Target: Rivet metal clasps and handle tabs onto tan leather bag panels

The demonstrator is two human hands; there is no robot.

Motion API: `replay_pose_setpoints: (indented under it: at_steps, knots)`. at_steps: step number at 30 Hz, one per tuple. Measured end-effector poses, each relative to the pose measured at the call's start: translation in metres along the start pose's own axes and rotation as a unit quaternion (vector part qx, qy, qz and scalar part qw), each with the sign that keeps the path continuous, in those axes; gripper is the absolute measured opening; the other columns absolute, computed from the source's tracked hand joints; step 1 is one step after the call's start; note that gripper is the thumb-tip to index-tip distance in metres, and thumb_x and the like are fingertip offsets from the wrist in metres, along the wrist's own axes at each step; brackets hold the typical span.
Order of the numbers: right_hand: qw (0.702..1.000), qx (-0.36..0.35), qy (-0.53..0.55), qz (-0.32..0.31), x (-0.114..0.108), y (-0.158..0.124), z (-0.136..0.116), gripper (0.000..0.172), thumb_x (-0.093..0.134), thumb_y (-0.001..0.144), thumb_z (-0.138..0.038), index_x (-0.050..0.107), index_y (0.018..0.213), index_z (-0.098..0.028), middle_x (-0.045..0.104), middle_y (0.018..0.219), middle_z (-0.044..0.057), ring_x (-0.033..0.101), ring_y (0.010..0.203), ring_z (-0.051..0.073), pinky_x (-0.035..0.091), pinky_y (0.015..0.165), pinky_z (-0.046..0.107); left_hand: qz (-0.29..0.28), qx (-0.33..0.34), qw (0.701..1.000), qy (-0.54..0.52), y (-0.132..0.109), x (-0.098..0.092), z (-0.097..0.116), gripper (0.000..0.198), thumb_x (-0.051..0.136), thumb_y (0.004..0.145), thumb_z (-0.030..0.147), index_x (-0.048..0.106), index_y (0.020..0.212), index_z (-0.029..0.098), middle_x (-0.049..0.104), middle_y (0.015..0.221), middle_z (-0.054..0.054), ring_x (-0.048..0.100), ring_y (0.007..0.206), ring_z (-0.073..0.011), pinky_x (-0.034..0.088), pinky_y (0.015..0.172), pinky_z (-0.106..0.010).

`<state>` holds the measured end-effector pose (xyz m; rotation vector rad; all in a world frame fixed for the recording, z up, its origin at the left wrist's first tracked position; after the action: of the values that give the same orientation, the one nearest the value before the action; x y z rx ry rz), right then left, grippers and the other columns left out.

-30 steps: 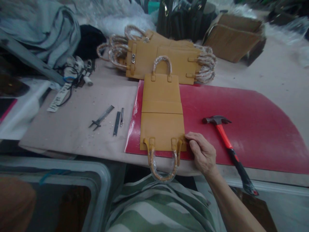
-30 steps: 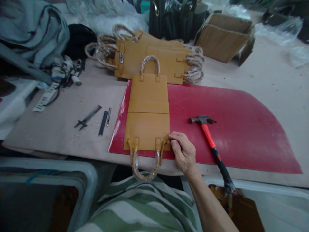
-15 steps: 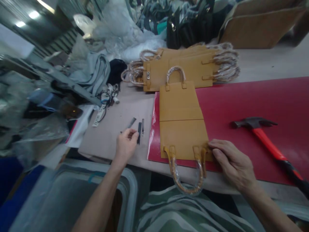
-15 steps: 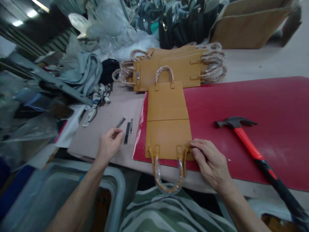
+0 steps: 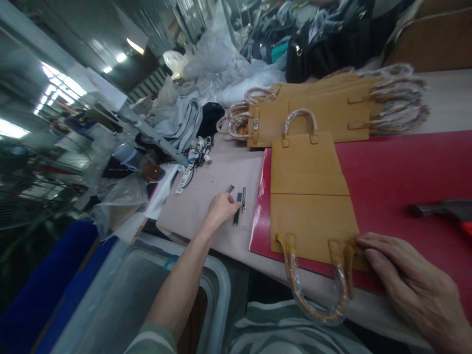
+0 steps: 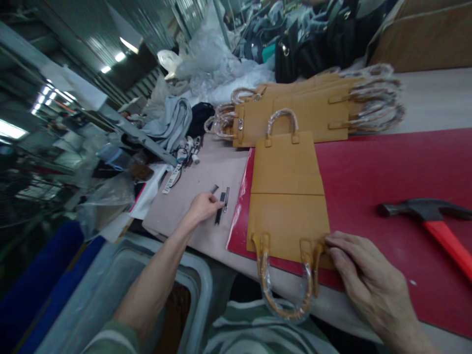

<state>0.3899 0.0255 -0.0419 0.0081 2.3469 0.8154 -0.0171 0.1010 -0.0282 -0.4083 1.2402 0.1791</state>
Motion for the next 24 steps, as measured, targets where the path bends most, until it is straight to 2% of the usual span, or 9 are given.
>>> replay_pose_setpoints:
  at_steps: [5,8,12,14,17,20,22,24]
  knots:
    - [1.0,0.011,0.01,0.0,-0.001,0.003,-0.009,0.017,0.059,0.095,-0.027,0.07,0.108,-0.029,0.075,0.101,0.006,0.073,0.091,0.027,0.06,0.082,0.043,-0.07,0.011,0.997,0.021,0.005,0.005,-0.002,0.023,0.079,0.073,0.039,0.07,0.083,0.02,0.075,0.08,-0.005,0.067,0.07,-0.0197,0.044,0.061,-0.028]
    - [1.0,0.016,0.016,0.008,-0.002,0.005,-0.016,0.015,0.059,0.095,-0.023,0.071,0.104,-0.025,0.075,0.098,0.006,0.072,0.092,0.023,0.061,0.083,0.039,-0.109,0.008,0.992,0.06,0.008,0.009,-0.002,0.023,0.077,0.075,0.04,0.067,0.071,0.02,0.068,0.064,-0.004,0.063,0.059,-0.0187,0.04,0.055,-0.028]
    - [0.999,0.034,0.017,0.008,-0.002,0.007,-0.021,0.015,0.059,0.094,-0.022,0.072,0.102,-0.024,0.075,0.097,0.007,0.072,0.093,0.023,0.061,0.084,0.039,-0.14,0.01,0.986,0.093,0.016,0.014,0.002,0.033,0.079,0.073,0.046,0.061,0.061,0.021,0.06,0.052,-0.002,0.059,0.051,-0.0193,0.037,0.049,-0.028]
    - [0.999,0.036,0.02,0.01,-0.003,0.008,-0.022,0.015,0.059,0.094,-0.021,0.072,0.101,-0.023,0.075,0.097,0.007,0.072,0.093,0.023,0.061,0.084,0.039,-0.148,0.004,0.986,0.08,0.017,0.016,0.001,0.03,0.078,0.073,0.04,0.059,0.06,0.02,0.06,0.05,-0.002,0.06,0.05,-0.0192,0.038,0.048,-0.028]
    - [0.999,0.04,0.025,0.01,-0.003,0.008,-0.023,0.015,0.059,0.094,-0.021,0.072,0.101,-0.024,0.075,0.097,0.008,0.072,0.092,0.023,0.061,0.084,0.039,-0.15,-0.015,0.989,0.011,0.014,0.016,-0.005,0.021,0.075,0.072,0.028,0.059,0.06,0.019,0.06,0.049,-0.002,0.061,0.049,-0.0182,0.041,0.048,-0.026]
    - [0.998,0.053,0.025,0.008,-0.003,0.008,-0.021,0.015,0.059,0.094,-0.023,0.072,0.101,-0.024,0.075,0.097,0.008,0.072,0.091,0.023,0.061,0.084,0.04,-0.139,-0.035,0.982,-0.125,0.005,0.014,-0.017,0.019,0.075,0.07,0.027,0.059,0.064,0.018,0.059,0.049,0.0,0.059,0.046,-0.016,0.044,0.046,-0.024]
    - [0.998,0.055,0.024,0.007,-0.003,0.008,-0.021,0.015,0.059,0.094,-0.024,0.072,0.1,-0.023,0.075,0.097,0.008,0.072,0.09,0.023,0.061,0.082,0.04,-0.119,-0.04,0.963,-0.238,-0.005,0.01,-0.025,0.025,0.078,0.067,0.033,0.059,0.067,0.017,0.061,0.053,0.001,0.058,0.046,-0.0139,0.047,0.046,-0.022]
    - [0.998,0.053,0.021,0.006,-0.002,0.008,-0.021,0.015,0.059,0.094,-0.023,0.072,0.1,-0.024,0.076,0.097,0.008,0.072,0.09,0.023,0.061,0.082,0.04,-0.093,-0.036,0.93,-0.353,-0.018,0.003,-0.028,0.035,0.082,0.062,0.04,0.061,0.072,0.014,0.066,0.06,-0.001,0.061,0.049,-0.0127,0.051,0.048,-0.022]
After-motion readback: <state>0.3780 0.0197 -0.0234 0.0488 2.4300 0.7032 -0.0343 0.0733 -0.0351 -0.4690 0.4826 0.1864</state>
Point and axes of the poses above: each hand's wrist, its own y-axis towards the middle knuckle, its own x-axis out of the palm, z = x × y, the point moved 5 cm from there along y, towards the middle knuckle
